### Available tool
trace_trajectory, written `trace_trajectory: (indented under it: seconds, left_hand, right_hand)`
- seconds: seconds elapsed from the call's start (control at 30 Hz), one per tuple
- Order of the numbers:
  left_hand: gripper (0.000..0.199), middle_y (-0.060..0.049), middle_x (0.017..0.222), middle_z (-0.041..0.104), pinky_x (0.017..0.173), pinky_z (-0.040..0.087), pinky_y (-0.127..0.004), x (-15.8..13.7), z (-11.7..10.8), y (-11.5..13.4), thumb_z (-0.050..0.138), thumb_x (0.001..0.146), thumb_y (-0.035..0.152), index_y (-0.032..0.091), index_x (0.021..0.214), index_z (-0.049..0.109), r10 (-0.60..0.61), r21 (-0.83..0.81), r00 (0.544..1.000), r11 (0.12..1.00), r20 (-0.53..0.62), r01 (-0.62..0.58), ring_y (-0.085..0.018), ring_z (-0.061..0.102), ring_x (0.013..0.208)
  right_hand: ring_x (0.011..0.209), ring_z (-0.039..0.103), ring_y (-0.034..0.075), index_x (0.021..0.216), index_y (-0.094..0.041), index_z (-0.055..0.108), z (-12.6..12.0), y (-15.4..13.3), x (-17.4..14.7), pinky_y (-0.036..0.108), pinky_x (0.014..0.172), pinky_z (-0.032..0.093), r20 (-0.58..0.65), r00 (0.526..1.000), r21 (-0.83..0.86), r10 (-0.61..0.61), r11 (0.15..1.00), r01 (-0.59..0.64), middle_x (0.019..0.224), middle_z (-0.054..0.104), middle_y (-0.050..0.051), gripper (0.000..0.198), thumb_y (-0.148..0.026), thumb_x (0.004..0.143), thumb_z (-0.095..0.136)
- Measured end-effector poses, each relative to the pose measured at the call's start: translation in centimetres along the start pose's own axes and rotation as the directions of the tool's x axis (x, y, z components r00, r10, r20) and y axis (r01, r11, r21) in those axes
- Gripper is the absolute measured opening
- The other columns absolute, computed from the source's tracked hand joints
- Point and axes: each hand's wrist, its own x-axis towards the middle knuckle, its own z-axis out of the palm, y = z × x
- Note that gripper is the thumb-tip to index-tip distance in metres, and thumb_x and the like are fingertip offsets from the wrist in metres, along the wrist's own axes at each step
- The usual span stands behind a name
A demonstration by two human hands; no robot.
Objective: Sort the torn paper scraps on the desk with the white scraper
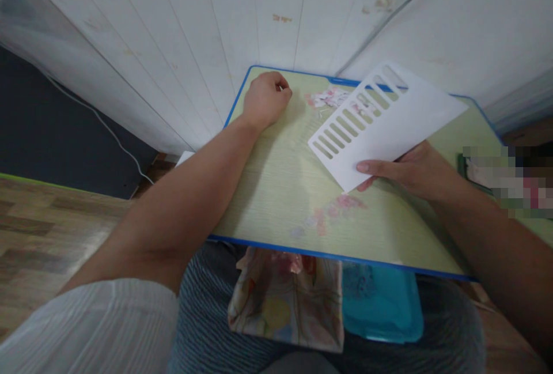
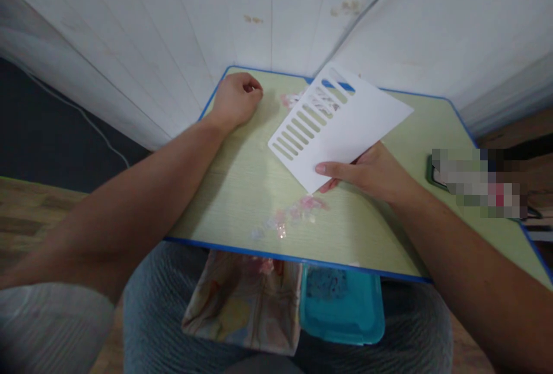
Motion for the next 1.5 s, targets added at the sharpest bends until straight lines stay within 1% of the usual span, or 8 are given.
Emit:
trace_trajectory:
  seconds: [0.3,0.47,0.67,0.8,0.97,1.13,1.3,1.5]
  left_hand:
    - [0.019,-0.005,0.107,0.085,0.099,0.057,-0.038,0.0,-0.3,0.2,0.064,0.092,0.023,0.029,0.096,0.082,-0.019,0.001,1.0,1.0,0.009,0.019,-0.026,0.074,0.108]
    - [0.022,-0.006,0.107,0.084,0.093,0.057,-0.037,0.1,-0.3,0.2,0.063,0.092,0.021,0.024,0.1,0.083,-0.04,0.022,0.999,0.999,0.001,0.04,-0.024,0.075,0.104]
    - [0.018,-0.001,0.107,0.085,0.092,0.055,-0.036,0.1,-0.2,0.3,0.066,0.096,0.021,0.025,0.099,0.083,-0.065,-0.005,0.998,0.998,-0.014,0.065,-0.019,0.069,0.097]
    - [0.013,0.004,0.103,0.085,0.095,0.054,-0.034,0.1,-0.2,0.6,0.069,0.096,0.021,0.026,0.093,0.08,-0.066,-0.019,0.997,0.998,-0.037,0.065,-0.016,0.063,0.093]
    - [0.017,0.007,0.1,0.084,0.1,0.053,-0.033,0.0,-0.4,0.7,0.068,0.097,0.021,0.031,0.085,0.073,-0.082,-0.071,0.996,0.994,-0.024,0.08,-0.017,0.061,0.095]
    - [0.014,0.007,0.096,0.083,0.093,0.052,-0.032,0.0,-0.5,0.9,0.07,0.096,0.022,0.03,0.087,0.075,-0.096,-0.061,0.995,0.994,-0.023,0.095,-0.016,0.059,0.091]
    - [0.012,0.009,0.098,0.085,0.094,0.052,-0.029,0.2,-0.5,0.9,0.071,0.097,0.022,0.029,0.092,0.079,-0.11,-0.031,0.994,0.994,-0.024,0.109,-0.016,0.059,0.094]
    - [0.011,0.009,0.096,0.084,0.093,0.053,-0.03,0.2,-0.5,0.7,0.071,0.096,0.022,0.029,0.091,0.078,-0.086,-0.038,0.996,0.996,-0.027,0.085,-0.015,0.057,0.091]
  right_hand:
    - [0.073,0.083,0.033,0.087,-0.024,0.084,-0.7,0.3,0.6,0.05,0.07,0.076,-0.097,0.995,-0.049,-0.015,0.999,0.011,0.078,0.083,0.007,0.043,-0.061,0.077,0.103]
    - [0.071,0.082,0.033,0.088,-0.023,0.082,-1.9,0.6,0.3,0.05,0.063,0.074,-0.191,0.981,-0.033,0.02,0.999,-0.027,0.085,0.085,0.007,0.037,-0.048,0.074,0.105]
    - [0.093,0.086,0.038,0.094,-0.029,0.084,-2.7,1.2,-6.0,0.053,0.081,0.076,-0.413,0.91,-0.218,-0.025,0.973,-0.072,0.099,0.088,0.006,0.024,-0.037,0.08,0.101]
    - [0.089,0.086,0.037,0.098,-0.032,0.085,-2.4,0.8,-11.1,0.052,0.076,0.077,-0.4,0.917,-0.265,-0.007,0.958,-0.109,0.1,0.089,0.003,0.022,-0.04,0.083,0.099]
    - [0.092,0.088,0.035,0.113,-0.033,0.085,-1.2,0.7,-14.0,0.046,0.071,0.077,-0.341,0.933,-0.091,0.118,0.983,-0.158,0.11,0.09,0.002,0.037,-0.04,0.081,0.102]
    - [0.113,0.087,0.036,0.124,-0.036,0.082,-1.2,2.2,-14.1,0.053,0.09,0.077,-0.403,0.89,0.12,0.212,0.977,-0.178,0.13,0.088,0.001,0.049,-0.041,0.081,0.102]
    - [0.122,0.084,0.035,0.125,-0.031,0.082,-1.0,2.1,-14.3,0.053,0.105,0.073,-0.423,0.878,0.08,0.222,0.975,-0.208,0.13,0.088,0.002,0.055,-0.038,0.076,0.105]
    - [0.112,0.087,0.034,0.126,-0.034,0.082,-0.8,2.2,-14.9,0.049,0.095,0.075,-0.391,0.886,0.136,0.247,0.968,-0.21,0.126,0.089,0.0,0.059,-0.038,0.072,0.107]
